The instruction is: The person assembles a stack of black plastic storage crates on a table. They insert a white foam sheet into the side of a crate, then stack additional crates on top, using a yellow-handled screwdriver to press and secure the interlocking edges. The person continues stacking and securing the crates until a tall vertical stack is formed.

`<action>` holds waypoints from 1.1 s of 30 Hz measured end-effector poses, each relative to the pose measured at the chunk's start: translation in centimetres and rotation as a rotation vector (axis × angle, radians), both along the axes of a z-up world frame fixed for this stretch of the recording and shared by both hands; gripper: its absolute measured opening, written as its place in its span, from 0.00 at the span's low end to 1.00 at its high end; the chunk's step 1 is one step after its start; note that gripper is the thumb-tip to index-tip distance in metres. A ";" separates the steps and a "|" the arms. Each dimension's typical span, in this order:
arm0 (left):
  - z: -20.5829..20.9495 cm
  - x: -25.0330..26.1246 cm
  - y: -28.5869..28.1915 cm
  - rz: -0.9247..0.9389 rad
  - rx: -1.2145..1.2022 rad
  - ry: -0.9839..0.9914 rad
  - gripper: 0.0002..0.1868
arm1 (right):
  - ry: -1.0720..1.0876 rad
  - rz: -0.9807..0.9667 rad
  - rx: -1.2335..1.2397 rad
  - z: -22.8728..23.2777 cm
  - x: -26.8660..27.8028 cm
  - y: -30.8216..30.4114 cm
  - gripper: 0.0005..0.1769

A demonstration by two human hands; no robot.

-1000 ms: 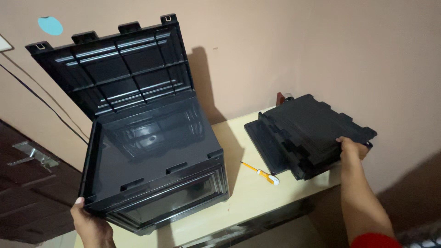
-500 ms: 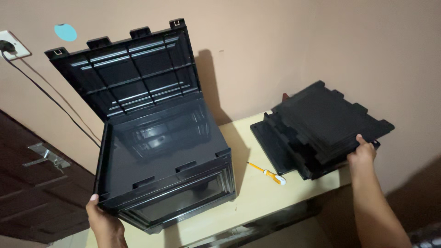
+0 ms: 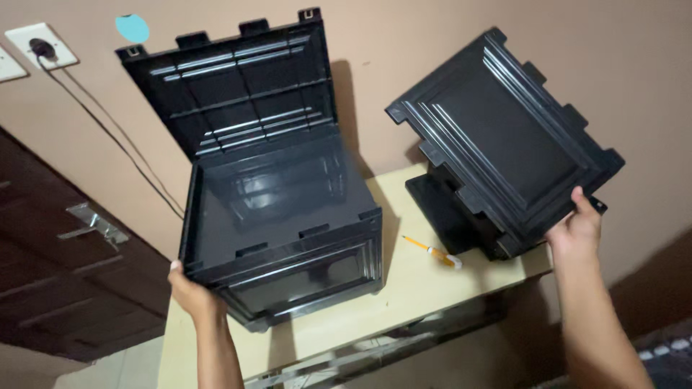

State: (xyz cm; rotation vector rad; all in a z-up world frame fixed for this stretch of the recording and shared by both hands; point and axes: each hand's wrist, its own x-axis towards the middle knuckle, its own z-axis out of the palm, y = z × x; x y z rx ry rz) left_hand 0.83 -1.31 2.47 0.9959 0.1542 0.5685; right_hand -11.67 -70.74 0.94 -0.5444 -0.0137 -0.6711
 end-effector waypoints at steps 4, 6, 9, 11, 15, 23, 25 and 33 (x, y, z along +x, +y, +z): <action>0.1 -0.2 1.1 -0.047 0.080 -0.018 0.23 | 0.071 -0.018 0.101 3.6 -2.7 5.8 0.26; 0.1 -0.4 1.4 -0.147 0.028 -0.022 0.24 | 0.109 -0.037 0.072 4.6 -4.1 8.5 0.26; 0.3 -0.9 1.7 -0.240 -0.009 -0.015 0.25 | 0.075 -0.015 -0.088 4.9 -6.3 11.7 0.26; 0.4 -1.4 1.9 -0.252 0.027 -0.012 0.27 | 0.116 -0.016 -0.027 4.7 -7.1 13.1 0.26; 0.6 -3.7 1.7 -0.050 0.365 -0.033 0.33 | 0.191 -0.014 -0.016 3.3 -8.6 15.5 0.26; 3.5 -11.2 -0.4 -0.074 0.612 -0.221 0.37 | 0.193 0.048 -0.204 1.0 -8.6 17.4 0.18; 4.6 -13.0 -1.1 -0.305 0.480 -0.226 0.36 | 0.174 0.085 -0.244 1.3 -8.3 17.4 0.16; 7.1 -18.0 -4.4 -0.559 0.136 -0.168 0.30 | -0.030 0.296 -0.287 4.9 -9.5 18.2 0.13</action>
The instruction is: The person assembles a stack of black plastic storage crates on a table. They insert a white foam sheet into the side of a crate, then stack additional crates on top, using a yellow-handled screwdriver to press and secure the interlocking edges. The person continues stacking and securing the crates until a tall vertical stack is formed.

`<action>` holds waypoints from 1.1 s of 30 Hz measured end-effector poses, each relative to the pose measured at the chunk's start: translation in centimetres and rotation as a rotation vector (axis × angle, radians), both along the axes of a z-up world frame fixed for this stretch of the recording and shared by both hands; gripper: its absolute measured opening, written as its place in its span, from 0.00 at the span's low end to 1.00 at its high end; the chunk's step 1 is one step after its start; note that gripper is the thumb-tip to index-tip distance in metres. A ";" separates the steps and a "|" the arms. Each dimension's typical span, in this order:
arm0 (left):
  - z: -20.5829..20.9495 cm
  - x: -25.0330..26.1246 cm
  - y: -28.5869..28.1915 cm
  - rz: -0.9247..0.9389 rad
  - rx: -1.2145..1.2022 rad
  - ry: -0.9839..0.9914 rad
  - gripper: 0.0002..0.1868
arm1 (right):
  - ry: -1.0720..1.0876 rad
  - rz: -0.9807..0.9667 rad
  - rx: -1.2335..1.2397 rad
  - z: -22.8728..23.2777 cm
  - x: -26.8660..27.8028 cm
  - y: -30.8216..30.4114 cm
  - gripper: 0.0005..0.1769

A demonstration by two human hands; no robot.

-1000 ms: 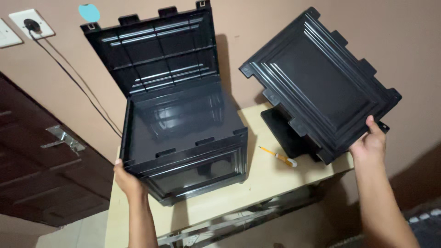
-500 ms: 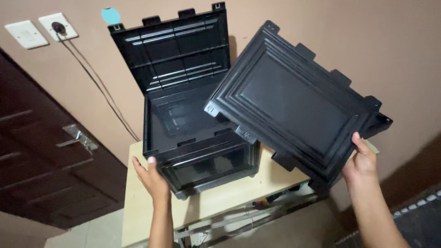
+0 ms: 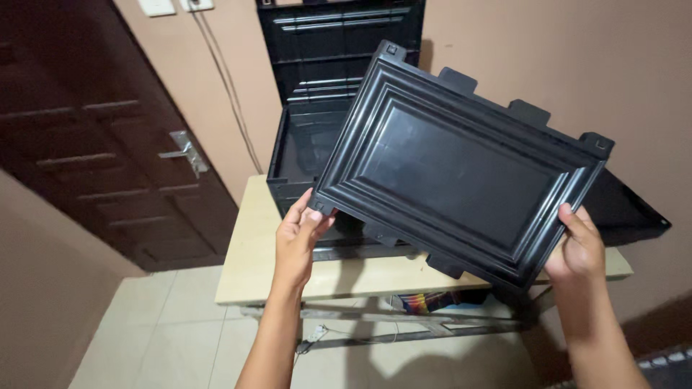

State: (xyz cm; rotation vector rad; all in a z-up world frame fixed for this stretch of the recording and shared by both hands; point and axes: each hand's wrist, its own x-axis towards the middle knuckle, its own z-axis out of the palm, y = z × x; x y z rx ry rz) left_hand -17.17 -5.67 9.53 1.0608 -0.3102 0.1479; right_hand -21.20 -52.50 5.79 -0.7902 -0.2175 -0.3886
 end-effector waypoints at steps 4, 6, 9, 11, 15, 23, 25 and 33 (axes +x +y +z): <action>-0.4 -1.6 -1.0 0.050 0.012 0.060 0.27 | -0.140 0.146 -0.014 1.5 -1.1 -0.4 0.07; -0.6 -2.1 -1.1 0.014 0.021 0.067 0.27 | -0.150 0.155 -0.026 2.3 -1.6 -0.5 0.06; -1.2 -3.0 -0.7 -0.030 0.063 0.082 0.24 | -0.034 0.051 -0.123 3.8 -1.3 -0.8 0.16; -1.8 -3.6 -0.6 -0.025 0.074 0.097 0.21 | -0.068 0.100 -0.141 4.9 -1.0 -0.8 0.17; -2.8 -4.4 -0.4 0.048 0.048 0.114 0.19 | -0.111 0.169 -0.170 6.3 0.0 -0.2 0.19; -3.4 -5.3 2.4 0.016 0.107 0.053 0.17 | -0.041 0.299 -0.218 8.3 2.4 0.9 0.19; -2.7 -5.3 3.4 -0.009 0.028 0.136 0.19 | -0.004 0.307 -0.246 8.7 2.5 1.7 0.18; -3.0 -5.9 4.2 0.339 -0.055 0.188 0.14 | 0.101 0.283 -0.605 9.6 0.0 6.6 0.28</action>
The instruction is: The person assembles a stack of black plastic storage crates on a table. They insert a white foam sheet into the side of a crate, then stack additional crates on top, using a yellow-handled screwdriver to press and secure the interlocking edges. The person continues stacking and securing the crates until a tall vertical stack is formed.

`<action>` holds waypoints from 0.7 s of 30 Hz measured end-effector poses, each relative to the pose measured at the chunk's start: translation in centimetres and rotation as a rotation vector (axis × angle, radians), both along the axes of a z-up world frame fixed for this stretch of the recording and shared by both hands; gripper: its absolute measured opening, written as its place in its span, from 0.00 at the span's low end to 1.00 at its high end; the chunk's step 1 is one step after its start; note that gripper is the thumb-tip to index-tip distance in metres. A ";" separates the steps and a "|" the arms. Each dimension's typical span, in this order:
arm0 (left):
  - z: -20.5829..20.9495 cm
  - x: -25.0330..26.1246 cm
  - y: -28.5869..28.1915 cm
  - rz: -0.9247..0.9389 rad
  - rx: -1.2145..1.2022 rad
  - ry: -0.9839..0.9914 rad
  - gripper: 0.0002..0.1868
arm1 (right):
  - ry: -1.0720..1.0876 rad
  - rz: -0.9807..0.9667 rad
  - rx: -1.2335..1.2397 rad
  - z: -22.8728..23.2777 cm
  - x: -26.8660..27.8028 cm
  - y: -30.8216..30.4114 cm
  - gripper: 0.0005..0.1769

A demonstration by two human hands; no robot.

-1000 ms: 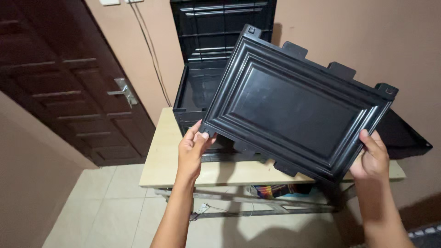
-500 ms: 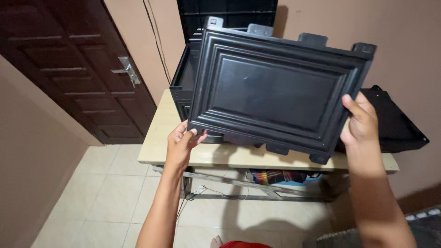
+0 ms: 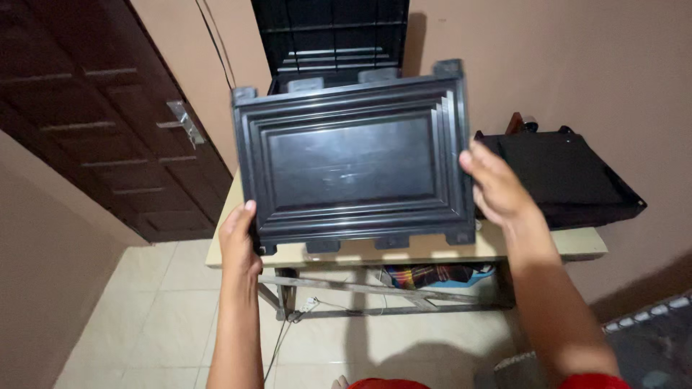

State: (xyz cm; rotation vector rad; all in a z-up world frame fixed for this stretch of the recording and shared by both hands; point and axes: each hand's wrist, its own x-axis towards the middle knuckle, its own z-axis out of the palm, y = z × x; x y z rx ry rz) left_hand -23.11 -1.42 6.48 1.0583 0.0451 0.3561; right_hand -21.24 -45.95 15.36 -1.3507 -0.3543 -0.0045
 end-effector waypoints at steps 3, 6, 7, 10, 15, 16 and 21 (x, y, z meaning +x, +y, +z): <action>-0.3 -0.3 0.6 0.060 -0.052 -0.001 0.15 | 0.006 0.050 0.016 -1.3 -2.4 0.9 0.32; -0.5 -0.3 1.1 0.095 -0.080 -0.021 0.16 | 0.016 0.106 0.028 -2.8 -4.0 1.6 0.37; -0.6 -0.3 1.1 0.102 -0.084 -0.029 0.16 | -0.004 0.102 0.029 -3.3 -4.1 1.7 0.37; -0.8 -0.3 1.2 0.119 -0.090 -0.070 0.16 | -0.046 0.066 0.021 -4.5 -4.0 2.1 0.38; -0.7 0.1 1.3 0.117 -0.084 -0.106 0.18 | -0.087 -0.067 -0.038 -5.9 -3.1 2.5 0.37; -0.7 0.2 1.3 0.115 -0.077 -0.126 0.18 | -0.119 -0.093 -0.045 -6.2 -2.9 2.8 0.36; -0.7 0.5 1.4 0.125 -0.045 -0.134 0.18 | -0.173 -0.128 -0.136 -7.4 -2.5 2.8 0.36</action>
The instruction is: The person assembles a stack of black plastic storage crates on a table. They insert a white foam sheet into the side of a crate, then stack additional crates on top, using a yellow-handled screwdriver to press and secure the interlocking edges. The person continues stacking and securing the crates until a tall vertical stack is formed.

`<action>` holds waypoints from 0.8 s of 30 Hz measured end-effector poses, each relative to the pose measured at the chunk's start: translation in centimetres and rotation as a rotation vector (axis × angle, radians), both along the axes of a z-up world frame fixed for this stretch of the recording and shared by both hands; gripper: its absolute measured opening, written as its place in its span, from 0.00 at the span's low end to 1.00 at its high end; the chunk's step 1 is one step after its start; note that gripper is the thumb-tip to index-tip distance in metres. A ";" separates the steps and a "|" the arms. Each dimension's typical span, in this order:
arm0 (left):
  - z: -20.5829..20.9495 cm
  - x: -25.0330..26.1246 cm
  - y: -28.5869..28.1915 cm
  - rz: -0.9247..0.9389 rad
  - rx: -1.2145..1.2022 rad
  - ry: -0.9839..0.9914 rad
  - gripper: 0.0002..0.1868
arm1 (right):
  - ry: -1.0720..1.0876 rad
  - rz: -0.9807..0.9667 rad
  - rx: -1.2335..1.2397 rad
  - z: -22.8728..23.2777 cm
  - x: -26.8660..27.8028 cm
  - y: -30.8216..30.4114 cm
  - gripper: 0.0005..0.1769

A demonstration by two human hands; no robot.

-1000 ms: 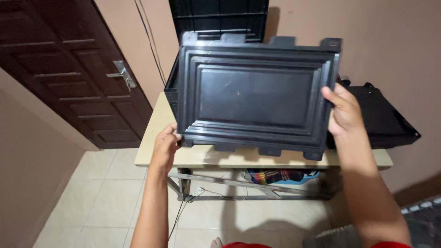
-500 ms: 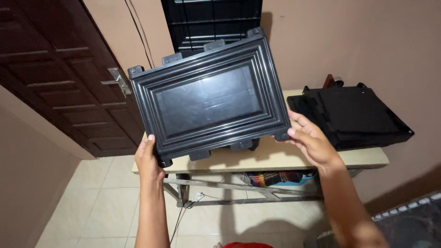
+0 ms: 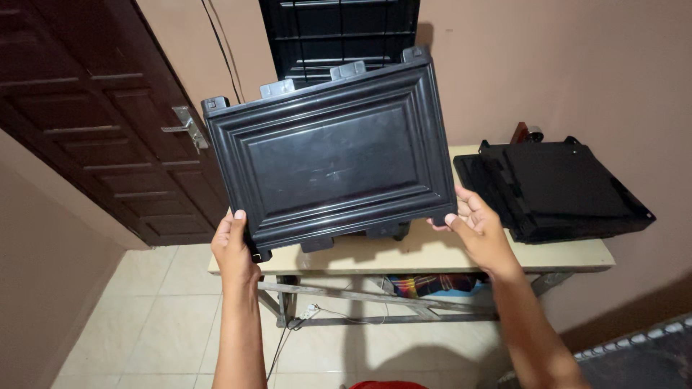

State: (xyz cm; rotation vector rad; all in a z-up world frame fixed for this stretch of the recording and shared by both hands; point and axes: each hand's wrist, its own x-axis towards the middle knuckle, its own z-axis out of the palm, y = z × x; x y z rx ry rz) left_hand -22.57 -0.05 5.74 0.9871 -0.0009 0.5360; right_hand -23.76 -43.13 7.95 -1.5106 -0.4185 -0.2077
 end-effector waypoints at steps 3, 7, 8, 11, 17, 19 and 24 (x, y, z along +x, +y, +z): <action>0.2 0.1 0.7 -0.012 0.001 0.027 0.17 | 0.024 0.102 -0.033 -0.3 0.4 -0.6 0.34; -0.2 0.3 1.1 -0.017 0.017 0.080 0.16 | 0.036 0.081 0.073 -0.8 1.3 -0.9 0.29; -0.4 0.4 1.1 -0.014 0.051 0.107 0.14 | 0.048 0.059 0.100 -0.8 1.7 -0.9 0.28; -1.8 0.0 1.0 -0.033 0.116 0.156 0.13 | 0.139 -0.029 0.221 -0.5 3.1 -0.9 0.26; -4.8 -1.3 0.8 -0.097 0.143 0.145 0.12 | 0.162 -0.121 0.361 1.4 6.2 -1.6 0.20; -5.7 -1.9 0.8 -0.091 0.126 0.181 0.12 | 0.173 -0.137 0.399 1.7 6.9 -1.7 0.18; -7.7 -3.3 0.9 -0.083 0.134 0.162 0.12 | 0.186 -0.171 0.513 1.2 8.2 -0.8 0.13</action>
